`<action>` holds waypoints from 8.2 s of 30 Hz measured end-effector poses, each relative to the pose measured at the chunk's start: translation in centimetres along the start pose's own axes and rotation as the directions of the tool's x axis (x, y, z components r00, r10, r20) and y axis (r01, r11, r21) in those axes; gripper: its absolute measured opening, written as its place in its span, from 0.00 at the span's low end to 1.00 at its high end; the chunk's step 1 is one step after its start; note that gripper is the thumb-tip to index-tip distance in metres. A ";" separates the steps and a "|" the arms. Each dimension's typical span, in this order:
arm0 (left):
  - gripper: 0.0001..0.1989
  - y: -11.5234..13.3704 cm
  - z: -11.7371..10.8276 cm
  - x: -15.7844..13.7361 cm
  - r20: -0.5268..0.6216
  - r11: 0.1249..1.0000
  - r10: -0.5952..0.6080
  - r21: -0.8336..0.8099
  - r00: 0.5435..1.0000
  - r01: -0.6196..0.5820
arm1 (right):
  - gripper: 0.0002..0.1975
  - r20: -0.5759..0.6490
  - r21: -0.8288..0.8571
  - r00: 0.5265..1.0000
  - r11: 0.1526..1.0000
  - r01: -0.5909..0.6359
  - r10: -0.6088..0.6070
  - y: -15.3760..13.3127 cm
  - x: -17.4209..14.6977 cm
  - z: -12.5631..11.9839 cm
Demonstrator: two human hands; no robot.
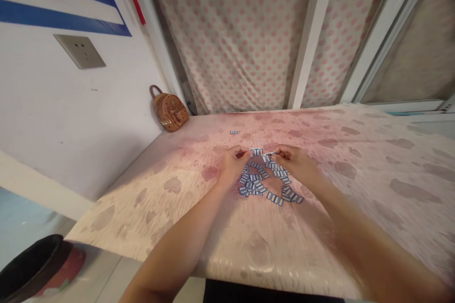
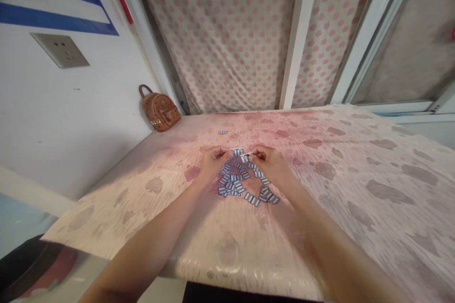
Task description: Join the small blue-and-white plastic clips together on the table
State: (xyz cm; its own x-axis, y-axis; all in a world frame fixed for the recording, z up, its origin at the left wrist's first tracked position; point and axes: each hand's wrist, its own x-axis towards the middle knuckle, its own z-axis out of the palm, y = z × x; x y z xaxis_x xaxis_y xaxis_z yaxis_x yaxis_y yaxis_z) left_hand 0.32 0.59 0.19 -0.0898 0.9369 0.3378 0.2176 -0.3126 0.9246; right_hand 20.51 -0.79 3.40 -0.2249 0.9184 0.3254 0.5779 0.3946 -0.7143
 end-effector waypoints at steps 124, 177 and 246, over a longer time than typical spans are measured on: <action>0.06 -3.1 -4.6 2.8 -0.039 0.822 -0.198 0.538 0.979 0.187 | 0.11 -0.069 0.284 0.994 0.957 -0.063 0.086 1.5 0.3 2.3; 0.09 1.7 1.2 -1.4 0.067 0.960 -0.108 -0.251 0.992 0.121 | 0.11 -0.024 0.431 0.999 0.902 -0.015 0.029 1.2 0.2 3.1; 0.09 -0.6 -1.9 1.5 -0.250 0.971 -0.104 -0.236 0.963 0.043 | 0.08 -0.002 -0.530 0.953 0.808 -0.257 0.303 4.6 0.9 0.2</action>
State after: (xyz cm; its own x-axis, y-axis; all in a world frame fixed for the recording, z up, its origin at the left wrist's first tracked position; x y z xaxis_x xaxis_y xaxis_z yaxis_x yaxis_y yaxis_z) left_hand -1.77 1.89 0.49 -0.3515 0.8954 0.2733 -0.0217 -0.2997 0.9538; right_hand 22.80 1.91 0.28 -0.0382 0.9947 0.0951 0.9406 0.0679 -0.3326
